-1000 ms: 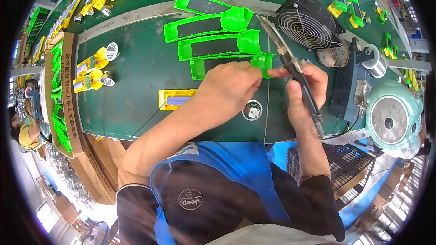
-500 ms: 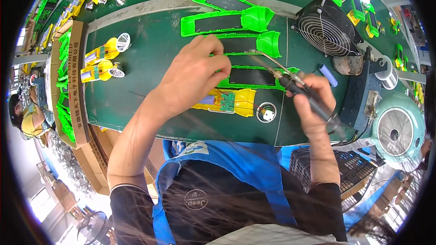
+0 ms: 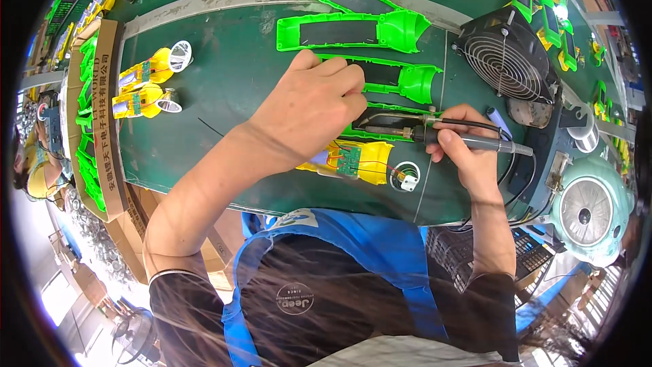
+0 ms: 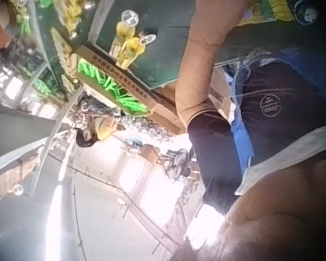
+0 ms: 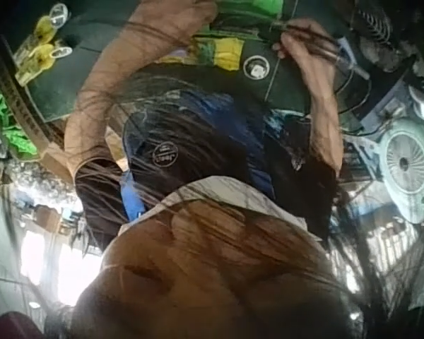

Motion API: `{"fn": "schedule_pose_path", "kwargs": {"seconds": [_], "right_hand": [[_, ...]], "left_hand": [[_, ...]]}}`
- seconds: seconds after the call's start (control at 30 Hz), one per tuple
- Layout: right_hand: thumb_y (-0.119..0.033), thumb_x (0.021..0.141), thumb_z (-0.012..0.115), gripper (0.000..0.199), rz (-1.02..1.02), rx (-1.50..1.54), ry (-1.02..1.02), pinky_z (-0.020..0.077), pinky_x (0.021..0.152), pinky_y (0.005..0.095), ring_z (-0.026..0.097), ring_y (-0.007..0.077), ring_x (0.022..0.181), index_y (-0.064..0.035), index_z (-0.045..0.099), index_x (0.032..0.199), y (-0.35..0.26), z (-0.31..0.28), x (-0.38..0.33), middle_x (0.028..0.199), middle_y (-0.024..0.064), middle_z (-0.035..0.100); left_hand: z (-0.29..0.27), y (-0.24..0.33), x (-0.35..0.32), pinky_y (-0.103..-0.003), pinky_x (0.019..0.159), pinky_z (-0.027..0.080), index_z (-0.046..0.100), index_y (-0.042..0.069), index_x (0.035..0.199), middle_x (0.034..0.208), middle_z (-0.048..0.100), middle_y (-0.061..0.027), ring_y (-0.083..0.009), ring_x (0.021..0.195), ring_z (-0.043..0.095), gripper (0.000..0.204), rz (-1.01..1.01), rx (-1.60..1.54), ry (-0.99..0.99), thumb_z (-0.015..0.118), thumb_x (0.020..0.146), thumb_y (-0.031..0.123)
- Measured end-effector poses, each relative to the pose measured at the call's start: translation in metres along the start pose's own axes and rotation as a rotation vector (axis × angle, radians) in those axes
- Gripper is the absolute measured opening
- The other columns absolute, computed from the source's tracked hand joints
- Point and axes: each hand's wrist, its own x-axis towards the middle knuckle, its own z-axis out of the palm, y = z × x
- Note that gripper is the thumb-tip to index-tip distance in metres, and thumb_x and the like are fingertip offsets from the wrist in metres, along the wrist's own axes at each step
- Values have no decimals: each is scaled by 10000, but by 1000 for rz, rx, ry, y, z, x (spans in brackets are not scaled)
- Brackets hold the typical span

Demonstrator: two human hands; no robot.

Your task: Soldering electronic components onto circuit boards inside green plastic flashlight housings on a factory assembly line.

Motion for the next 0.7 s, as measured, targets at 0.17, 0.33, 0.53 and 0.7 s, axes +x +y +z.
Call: {"fn": "schedule_pose_path", "kwargs": {"seconds": [0.17,0.33,0.53,0.7], "right_hand": [[-141,864,685,233,17,-25,8,527,550,242,647,139,636,36,578,972,0,1,0,800,97,642],[-151,864,695,251,-9,-68,14,537,566,264,647,154,642,42,571,966,-3,-2,-5,812,111,638],[-240,875,687,335,-212,25,84,538,642,342,631,210,667,28,525,992,13,-17,-22,823,134,619],[-159,887,690,290,-297,203,89,559,720,332,668,207,744,59,551,1018,20,-20,-22,865,159,656]], "left_hand": [[4,-1,0,-343,749,382,609,100,740,879,540,-6,-170,837,544,86,-4,12,-3,685,708,74],[5,-2,-1,-343,757,385,621,108,732,876,537,-3,-170,845,549,81,10,43,-3,688,691,89],[4,-1,1,-347,761,386,620,108,730,883,543,-5,-171,848,553,87,20,58,-9,696,692,88],[0,0,2,-350,754,381,612,108,731,888,543,-9,-173,846,552,93,11,65,-53,701,718,84]]}}
